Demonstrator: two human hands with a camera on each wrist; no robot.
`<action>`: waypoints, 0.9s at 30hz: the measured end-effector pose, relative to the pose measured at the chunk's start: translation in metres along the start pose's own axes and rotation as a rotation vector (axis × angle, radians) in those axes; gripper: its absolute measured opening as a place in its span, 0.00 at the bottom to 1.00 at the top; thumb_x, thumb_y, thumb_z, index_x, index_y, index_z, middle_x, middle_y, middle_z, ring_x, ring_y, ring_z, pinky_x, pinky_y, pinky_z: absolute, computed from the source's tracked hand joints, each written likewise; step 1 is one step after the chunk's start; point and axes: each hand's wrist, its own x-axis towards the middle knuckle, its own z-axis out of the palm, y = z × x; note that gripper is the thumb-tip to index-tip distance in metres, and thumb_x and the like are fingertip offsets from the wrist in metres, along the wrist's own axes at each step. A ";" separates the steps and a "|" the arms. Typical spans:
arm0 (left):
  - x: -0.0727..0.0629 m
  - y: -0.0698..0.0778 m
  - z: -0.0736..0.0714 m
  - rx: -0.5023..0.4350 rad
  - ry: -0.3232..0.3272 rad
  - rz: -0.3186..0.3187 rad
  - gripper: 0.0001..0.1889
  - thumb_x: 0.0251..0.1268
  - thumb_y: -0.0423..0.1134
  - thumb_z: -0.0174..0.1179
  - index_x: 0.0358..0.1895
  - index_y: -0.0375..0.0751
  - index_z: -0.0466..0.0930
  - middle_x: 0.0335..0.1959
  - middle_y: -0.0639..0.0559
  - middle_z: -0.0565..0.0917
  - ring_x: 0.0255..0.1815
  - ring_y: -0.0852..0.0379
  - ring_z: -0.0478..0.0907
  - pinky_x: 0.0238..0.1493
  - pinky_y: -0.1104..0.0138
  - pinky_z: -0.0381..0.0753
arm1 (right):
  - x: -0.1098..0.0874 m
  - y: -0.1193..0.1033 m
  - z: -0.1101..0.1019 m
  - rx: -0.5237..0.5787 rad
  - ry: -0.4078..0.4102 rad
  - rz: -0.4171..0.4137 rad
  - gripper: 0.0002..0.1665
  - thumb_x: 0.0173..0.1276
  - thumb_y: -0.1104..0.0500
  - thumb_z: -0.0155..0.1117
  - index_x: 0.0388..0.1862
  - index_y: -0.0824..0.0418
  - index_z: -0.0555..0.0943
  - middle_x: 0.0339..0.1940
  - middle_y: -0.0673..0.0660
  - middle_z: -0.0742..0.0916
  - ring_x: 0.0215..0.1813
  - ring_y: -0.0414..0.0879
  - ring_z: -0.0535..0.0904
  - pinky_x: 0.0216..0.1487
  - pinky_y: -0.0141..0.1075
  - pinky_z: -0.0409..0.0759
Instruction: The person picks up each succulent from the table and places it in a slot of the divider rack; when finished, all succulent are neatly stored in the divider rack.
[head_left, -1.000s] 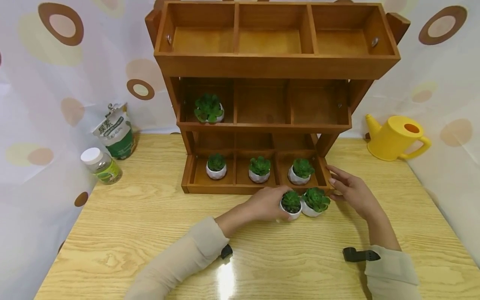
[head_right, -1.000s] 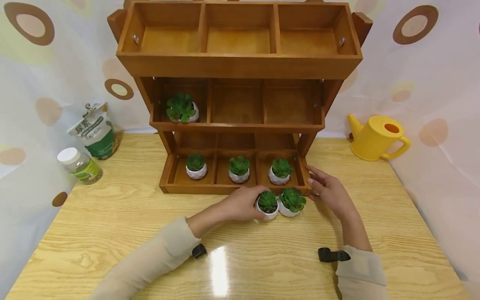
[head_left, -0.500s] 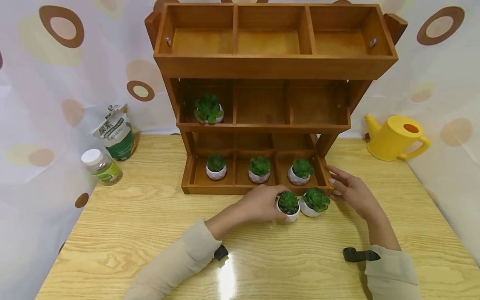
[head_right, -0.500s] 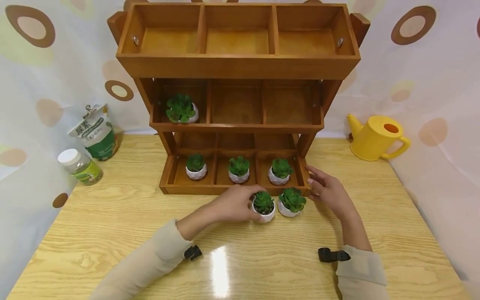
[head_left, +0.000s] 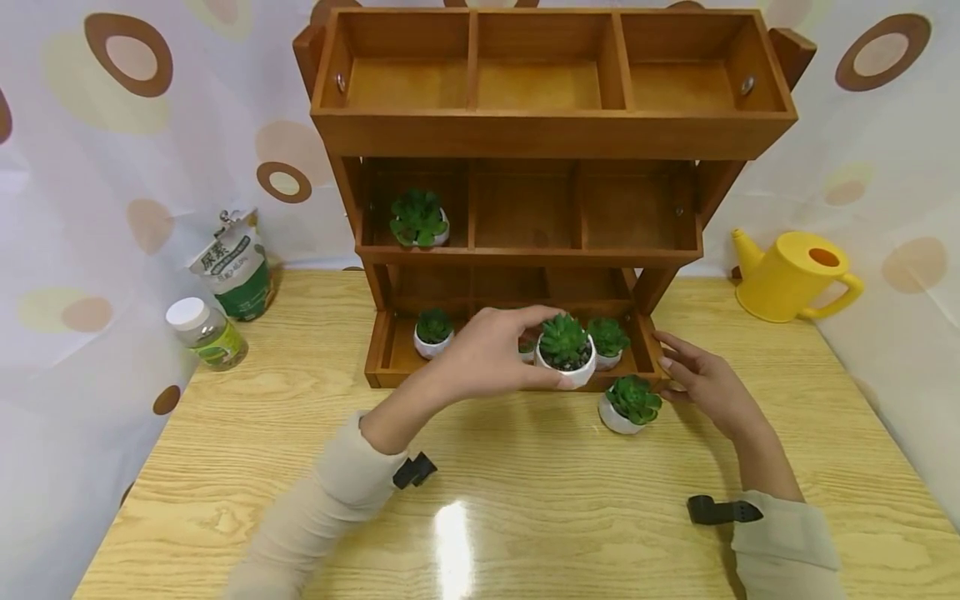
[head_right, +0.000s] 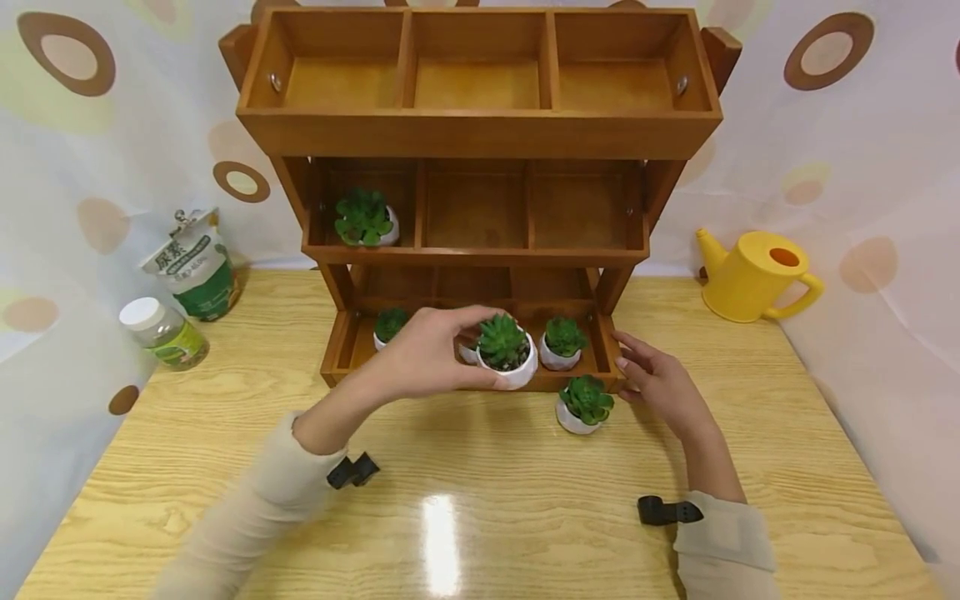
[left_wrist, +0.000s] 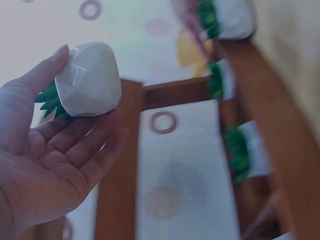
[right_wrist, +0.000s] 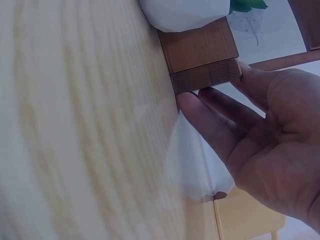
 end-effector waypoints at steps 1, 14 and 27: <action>0.000 0.003 -0.008 -0.012 0.015 0.007 0.39 0.54 0.56 0.76 0.70 0.53 0.74 0.50 0.58 0.87 0.43 0.64 0.81 0.47 0.68 0.80 | 0.000 0.000 0.000 -0.002 0.001 0.002 0.35 0.84 0.51 0.46 0.84 0.51 0.52 0.80 0.71 0.64 0.65 0.44 0.78 0.53 0.37 0.86; 0.023 0.023 -0.090 0.062 0.194 0.016 0.41 0.58 0.54 0.74 0.74 0.45 0.69 0.56 0.52 0.84 0.50 0.58 0.82 0.53 0.64 0.82 | 0.000 -0.002 -0.001 -0.007 0.005 0.007 0.35 0.84 0.50 0.45 0.85 0.50 0.52 0.80 0.70 0.63 0.70 0.55 0.74 0.53 0.38 0.86; 0.047 0.010 -0.106 0.120 0.175 -0.109 0.43 0.60 0.55 0.72 0.76 0.45 0.66 0.68 0.50 0.78 0.63 0.51 0.77 0.64 0.59 0.77 | 0.001 0.002 -0.001 -0.010 -0.001 0.005 0.35 0.84 0.49 0.47 0.84 0.50 0.52 0.80 0.70 0.64 0.63 0.38 0.77 0.53 0.37 0.86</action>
